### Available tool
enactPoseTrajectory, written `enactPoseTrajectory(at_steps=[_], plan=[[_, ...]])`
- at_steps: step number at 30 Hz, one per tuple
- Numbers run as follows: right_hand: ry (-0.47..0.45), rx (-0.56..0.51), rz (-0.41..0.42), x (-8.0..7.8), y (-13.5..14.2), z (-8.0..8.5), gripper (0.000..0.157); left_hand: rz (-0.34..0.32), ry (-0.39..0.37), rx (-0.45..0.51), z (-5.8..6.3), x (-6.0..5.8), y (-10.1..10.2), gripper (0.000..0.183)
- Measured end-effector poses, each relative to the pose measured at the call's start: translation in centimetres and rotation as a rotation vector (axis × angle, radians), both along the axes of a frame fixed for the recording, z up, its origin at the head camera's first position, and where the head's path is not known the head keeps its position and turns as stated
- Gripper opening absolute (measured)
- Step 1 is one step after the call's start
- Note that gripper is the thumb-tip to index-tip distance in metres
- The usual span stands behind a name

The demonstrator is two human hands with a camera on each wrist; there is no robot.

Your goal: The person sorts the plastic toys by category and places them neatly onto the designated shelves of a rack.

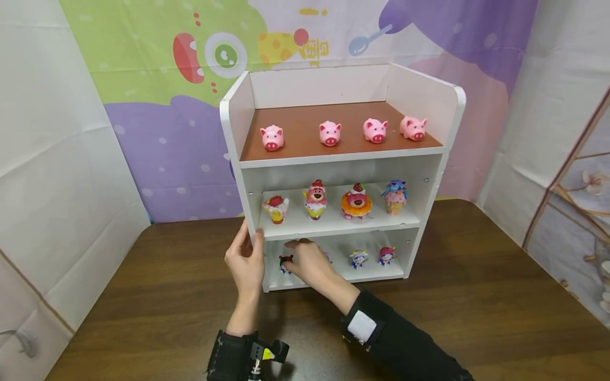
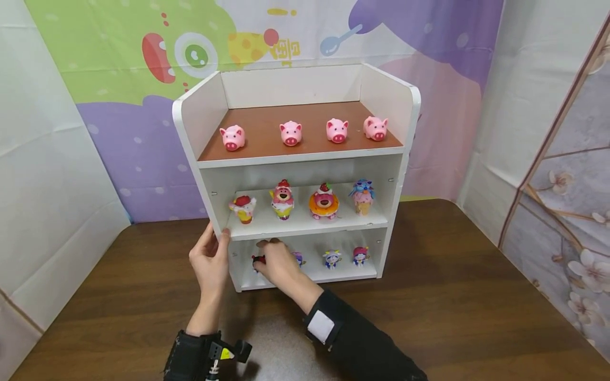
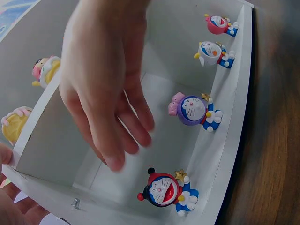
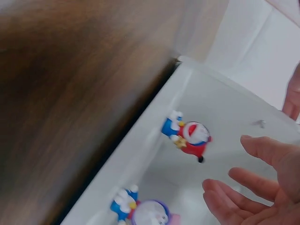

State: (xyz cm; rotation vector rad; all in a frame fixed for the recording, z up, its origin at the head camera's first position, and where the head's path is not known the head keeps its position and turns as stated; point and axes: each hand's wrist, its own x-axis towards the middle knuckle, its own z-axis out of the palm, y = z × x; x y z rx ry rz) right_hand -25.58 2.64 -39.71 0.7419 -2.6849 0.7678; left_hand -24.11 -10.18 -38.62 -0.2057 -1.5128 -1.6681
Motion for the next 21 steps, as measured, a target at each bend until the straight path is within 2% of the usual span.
enactPoseTrajectory(at_steps=[11,16,21], plan=[[0.238,-0.12,0.026,3.2,4.1,0.3,0.031,0.007,-0.009,0.005,-0.1,-0.1,-0.2,0.035],[0.332,-0.14,0.022,4.0,6.3,-0.2,0.029,0.016,-0.02,0.003,-0.2,0.1,-0.4,0.035],[0.383,-0.131,0.004,4.5,8.5,-0.9,0.032,0.018,-0.016,0.005,-0.2,0.0,-0.6,0.035]])
